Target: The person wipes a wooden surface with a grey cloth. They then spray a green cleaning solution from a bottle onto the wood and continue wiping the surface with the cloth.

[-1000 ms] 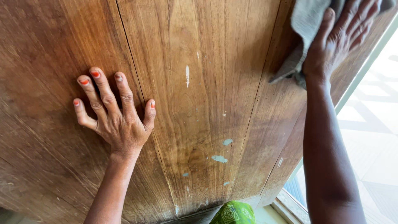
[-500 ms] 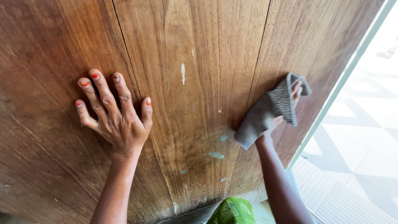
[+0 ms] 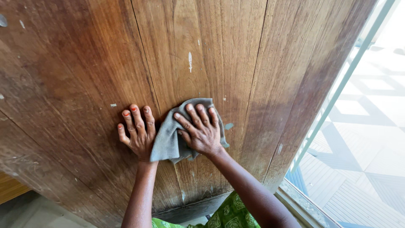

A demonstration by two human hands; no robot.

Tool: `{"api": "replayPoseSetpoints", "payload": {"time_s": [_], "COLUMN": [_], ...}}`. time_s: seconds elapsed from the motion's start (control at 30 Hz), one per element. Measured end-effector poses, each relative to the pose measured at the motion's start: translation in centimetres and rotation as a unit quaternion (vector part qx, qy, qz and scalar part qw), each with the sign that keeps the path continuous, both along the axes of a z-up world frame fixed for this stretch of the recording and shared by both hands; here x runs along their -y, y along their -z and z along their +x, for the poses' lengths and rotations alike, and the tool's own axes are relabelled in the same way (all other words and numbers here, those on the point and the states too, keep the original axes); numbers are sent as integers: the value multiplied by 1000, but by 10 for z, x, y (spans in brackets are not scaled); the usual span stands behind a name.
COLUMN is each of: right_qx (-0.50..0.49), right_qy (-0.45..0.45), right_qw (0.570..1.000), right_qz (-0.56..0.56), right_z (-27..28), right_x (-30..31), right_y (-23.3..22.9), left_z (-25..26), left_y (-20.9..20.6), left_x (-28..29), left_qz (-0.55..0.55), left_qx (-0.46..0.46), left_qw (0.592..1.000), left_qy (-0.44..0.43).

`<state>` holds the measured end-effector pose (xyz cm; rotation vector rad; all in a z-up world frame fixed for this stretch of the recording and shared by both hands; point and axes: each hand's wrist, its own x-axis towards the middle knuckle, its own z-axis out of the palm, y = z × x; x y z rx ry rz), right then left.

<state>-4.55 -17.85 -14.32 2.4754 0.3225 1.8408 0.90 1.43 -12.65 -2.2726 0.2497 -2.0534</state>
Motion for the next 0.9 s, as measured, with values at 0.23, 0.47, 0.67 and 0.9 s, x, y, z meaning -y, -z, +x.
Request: {"api": "replayPoseSetpoints", "payload": {"time_s": [0.23, 0.47, 0.67, 0.9], "right_qx": [-6, 93, 75, 67], "right_qy": [124, 125, 166, 229], "right_qw": [984, 923, 891, 907], "right_qz": [130, 351, 417, 347], "right_z": [-10, -8, 25, 61], "right_x": [148, 250, 226, 156], "right_y": [17, 57, 95, 76], "left_z": [-8, -11, 0, 14], "left_y": [9, 2, 5, 11], "left_x": [-2, 5, 5, -1], "left_qz": [-34, -76, -119, -134], "left_qx": [-39, -35, -45, -44], "left_qw": [995, 992, 987, 984], "left_qy": [88, 92, 101, 106]}}
